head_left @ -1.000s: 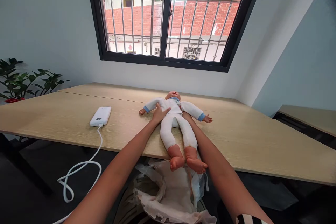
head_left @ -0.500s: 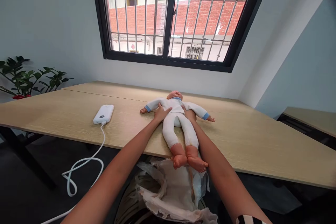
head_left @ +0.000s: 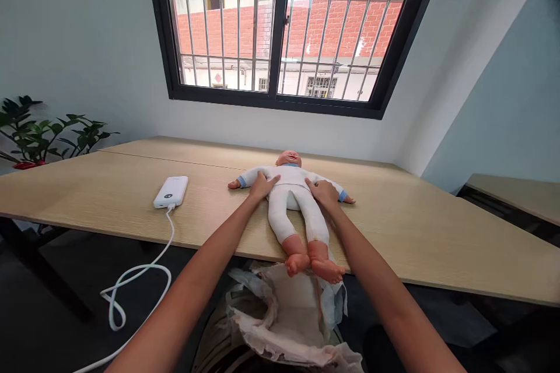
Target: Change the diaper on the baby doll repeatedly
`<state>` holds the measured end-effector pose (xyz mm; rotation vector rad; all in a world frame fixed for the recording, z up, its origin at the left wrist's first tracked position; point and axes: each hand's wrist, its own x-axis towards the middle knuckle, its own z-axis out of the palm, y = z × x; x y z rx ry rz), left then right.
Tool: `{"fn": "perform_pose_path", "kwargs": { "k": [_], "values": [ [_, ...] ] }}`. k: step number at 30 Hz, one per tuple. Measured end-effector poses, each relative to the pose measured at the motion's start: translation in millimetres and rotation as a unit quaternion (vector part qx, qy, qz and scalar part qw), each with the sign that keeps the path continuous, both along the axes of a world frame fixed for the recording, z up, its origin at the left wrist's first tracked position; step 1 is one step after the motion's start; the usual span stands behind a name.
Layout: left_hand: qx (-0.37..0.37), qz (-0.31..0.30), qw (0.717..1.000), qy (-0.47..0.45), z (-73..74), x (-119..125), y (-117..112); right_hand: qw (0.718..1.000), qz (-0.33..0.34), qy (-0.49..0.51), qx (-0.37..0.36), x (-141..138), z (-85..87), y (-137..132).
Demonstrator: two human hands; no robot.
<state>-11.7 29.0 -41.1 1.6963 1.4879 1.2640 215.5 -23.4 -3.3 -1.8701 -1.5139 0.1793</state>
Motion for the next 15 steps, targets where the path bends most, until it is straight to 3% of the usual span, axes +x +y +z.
{"fn": "perform_pose_path", "kwargs": {
  "k": [1, 3, 7, 10, 15],
  "values": [
    [0.007, 0.015, 1.000, 0.016, 2.9, -2, 0, 0.998, -0.003, -0.051, -0.031, 8, 0.0, 4],
    [0.040, 0.022, 0.998, 0.041, 10.1, -7, 1, 0.996, 0.022, -0.089, -0.005, 19, -3.6, 8],
    [0.133, -0.121, 0.983, 0.041, 25.0, -15, 0, 0.983, 0.144, 0.013, 0.117, 18, -17.9, 8],
    [0.160, -0.224, 0.959, 0.067, 31.2, -17, -4, 0.964, 0.213, 0.049, 0.149, 9, -25.5, 10],
    [0.153, -0.256, 0.951, 0.081, 31.9, -17, -6, 0.957, 0.241, 0.047, 0.157, 8, -28.1, 13]
  ]
}}
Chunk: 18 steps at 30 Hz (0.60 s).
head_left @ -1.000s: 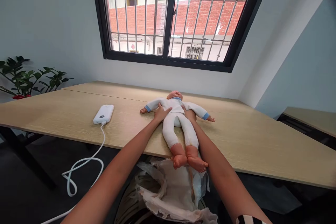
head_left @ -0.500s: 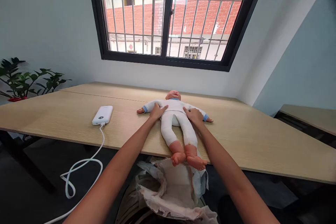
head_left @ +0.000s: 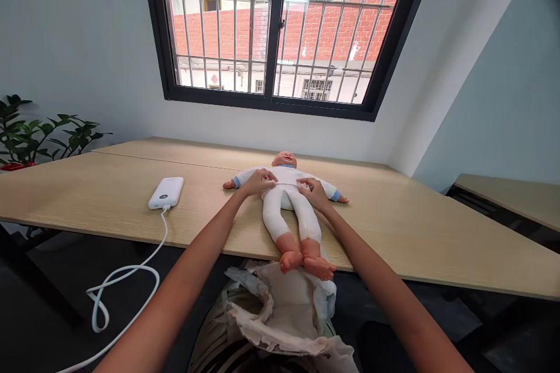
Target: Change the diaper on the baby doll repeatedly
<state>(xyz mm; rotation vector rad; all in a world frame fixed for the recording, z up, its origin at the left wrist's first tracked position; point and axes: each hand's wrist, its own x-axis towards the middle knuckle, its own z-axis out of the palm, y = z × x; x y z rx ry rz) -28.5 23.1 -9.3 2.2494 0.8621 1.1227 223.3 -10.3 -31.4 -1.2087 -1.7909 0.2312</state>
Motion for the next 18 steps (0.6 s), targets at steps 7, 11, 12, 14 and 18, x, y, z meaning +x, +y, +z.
{"fn": "perform_pose_path", "kwargs": {
  "k": [7, 11, 12, 14, 18],
  "values": [
    [-0.048, 0.019, 0.994, -0.091, -0.2, -2.3, 0.3, 0.999, -0.027, 0.033, 0.006, 0.2, -1.4, 1.4],
    [-0.115, -0.002, 0.983, -0.144, 1.8, -3.5, -2.5, 0.997, -0.017, 0.071, 0.017, -1.7, 4.3, -1.6],
    [-0.132, -0.010, 0.980, -0.151, 2.1, -4.1, -2.9, 0.997, -0.015, 0.077, 0.019, -1.9, 5.6, -2.3],
    [-0.159, -0.023, 0.973, -0.166, 2.1, -5.5, -3.6, 0.996, -0.012, 0.090, 0.016, -2.4, 7.1, -3.0],
    [-0.188, -0.048, 0.964, -0.184, 0.8, -8.0, -6.0, 0.993, -0.019, 0.115, -0.005, -3.7, 4.4, 0.0]
  ]
}}
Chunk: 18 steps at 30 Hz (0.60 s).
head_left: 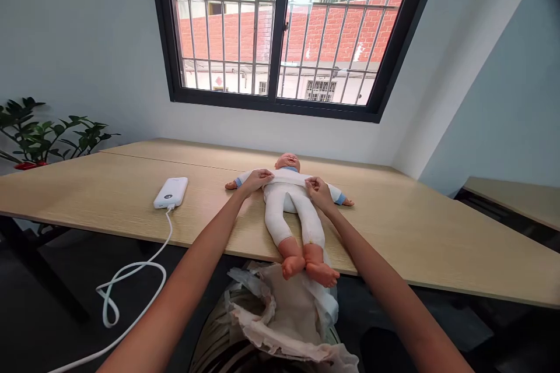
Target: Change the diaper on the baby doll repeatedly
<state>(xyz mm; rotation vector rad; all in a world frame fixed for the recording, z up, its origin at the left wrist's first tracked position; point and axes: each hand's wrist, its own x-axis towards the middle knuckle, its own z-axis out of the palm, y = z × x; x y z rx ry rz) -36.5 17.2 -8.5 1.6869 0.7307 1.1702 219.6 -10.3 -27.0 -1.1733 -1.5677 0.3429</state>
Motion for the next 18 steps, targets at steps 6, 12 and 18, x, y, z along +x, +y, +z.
{"fn": "perform_pose_path", "kwargs": {
  "k": [6, 12, 18],
  "values": [
    [0.018, 0.013, 1.000, 0.016, -3.2, 1, -1, 0.999, -0.024, -0.028, -0.005, 0, -5.2, 2],
    [0.108, 0.080, 0.988, 0.081, -5.0, 2, 5, 0.996, -0.027, -0.080, 0.010, 3, -0.9, -4],
    [0.187, 0.091, 0.964, 0.166, -2.0, 3, 4, 0.993, -0.004, -0.118, 0.021, 1, 1.8, -9]
  ]
}}
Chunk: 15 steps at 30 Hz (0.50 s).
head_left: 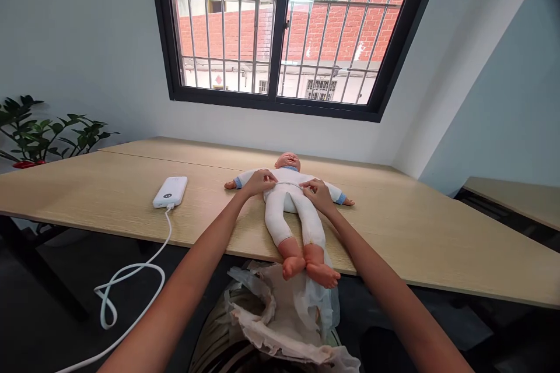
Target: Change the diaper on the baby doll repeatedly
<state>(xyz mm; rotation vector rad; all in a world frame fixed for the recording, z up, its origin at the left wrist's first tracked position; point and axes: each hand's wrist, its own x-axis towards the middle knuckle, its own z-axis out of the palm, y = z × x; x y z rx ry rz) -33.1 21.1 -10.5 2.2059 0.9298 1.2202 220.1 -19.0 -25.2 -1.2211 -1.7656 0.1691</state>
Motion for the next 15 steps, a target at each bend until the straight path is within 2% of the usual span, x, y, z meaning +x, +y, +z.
{"fn": "perform_pose_path", "kwargs": {
  "k": [5, 11, 15],
  "values": [
    [-0.007, 0.010, 1.000, -0.006, 1.2, 0.3, -0.8, 1.000, -0.001, -0.005, -0.003, -1.2, -0.2, -0.9],
    [-0.079, -0.022, 0.996, -0.041, 0.3, -4.9, 1.6, 1.000, -0.009, -0.001, -0.003, -0.9, 0.3, 0.8],
    [-0.092, -0.018, 0.995, -0.045, 1.1, -6.3, 1.3, 1.000, -0.022, 0.008, -0.001, -0.8, -0.7, 1.4]
  ]
}}
